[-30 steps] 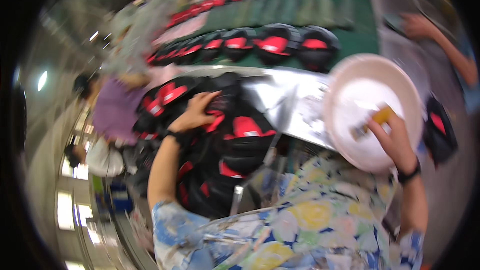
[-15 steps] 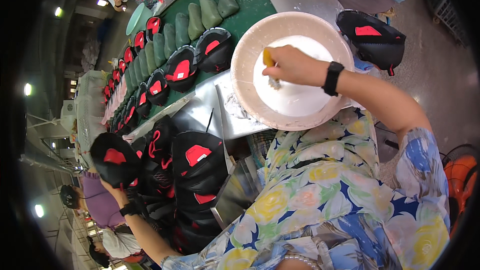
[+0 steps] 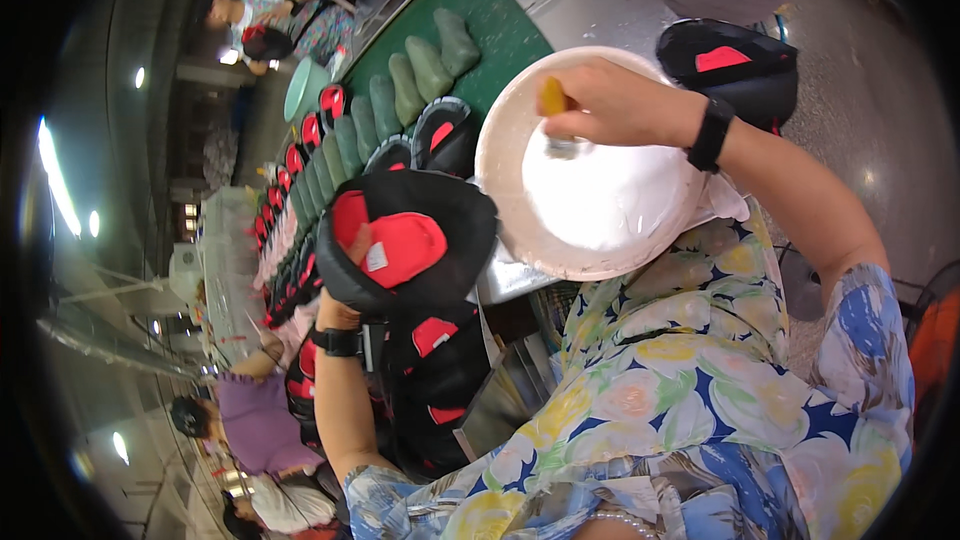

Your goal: Applying adhesive to the inner edges of shoe uppers using a brush.

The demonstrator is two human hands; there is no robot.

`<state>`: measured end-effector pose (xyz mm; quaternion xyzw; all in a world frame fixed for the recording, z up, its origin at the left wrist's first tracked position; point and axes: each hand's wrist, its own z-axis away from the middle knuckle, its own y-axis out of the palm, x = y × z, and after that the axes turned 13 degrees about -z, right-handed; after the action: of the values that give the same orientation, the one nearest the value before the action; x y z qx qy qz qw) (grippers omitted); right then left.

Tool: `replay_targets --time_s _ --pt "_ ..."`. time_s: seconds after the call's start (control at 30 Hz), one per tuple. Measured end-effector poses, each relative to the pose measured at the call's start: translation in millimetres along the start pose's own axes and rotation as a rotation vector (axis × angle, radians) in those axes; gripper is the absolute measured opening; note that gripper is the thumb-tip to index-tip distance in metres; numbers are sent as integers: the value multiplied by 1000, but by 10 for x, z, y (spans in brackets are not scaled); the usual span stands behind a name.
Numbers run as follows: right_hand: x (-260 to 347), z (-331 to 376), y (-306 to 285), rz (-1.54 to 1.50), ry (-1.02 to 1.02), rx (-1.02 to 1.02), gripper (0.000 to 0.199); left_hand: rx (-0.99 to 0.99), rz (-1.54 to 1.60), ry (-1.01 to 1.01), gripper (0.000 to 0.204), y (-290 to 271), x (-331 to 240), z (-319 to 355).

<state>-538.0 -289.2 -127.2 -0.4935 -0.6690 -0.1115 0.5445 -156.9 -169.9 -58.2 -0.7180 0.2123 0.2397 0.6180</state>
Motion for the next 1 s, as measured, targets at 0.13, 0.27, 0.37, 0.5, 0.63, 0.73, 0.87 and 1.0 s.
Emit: replay_targets --time_s 0.13,0.27,0.37,0.5,0.63,0.73,0.87,1.0 --pt "371 -290 -45 -245 -138 -71 25 164 328 -132 38 278 139 -263" --pt "248 -306 -136 -165 -237 -139 27 271 551 -168 54 490 -289 -391" --pt "232 -246 -156 -76 -82 -211 34 123 553 -89 40 519 -437 -280" --pt "222 -146 -18 -113 32 -346 40 -127 512 -20 29 640 -393 -145" --pt "193 -94 210 -259 148 -438 38 -286 566 -86 37 758 -384 -87" --pt "190 -66 378 -394 195 -481 37 -382 601 -45 42 850 -332 -115" --pt "247 24 483 -507 323 -420 38 -731 -333 333 33 913 -553 -126" --pt "345 60 524 -695 384 -326 35 -643 -208 805 27 842 -535 -168"
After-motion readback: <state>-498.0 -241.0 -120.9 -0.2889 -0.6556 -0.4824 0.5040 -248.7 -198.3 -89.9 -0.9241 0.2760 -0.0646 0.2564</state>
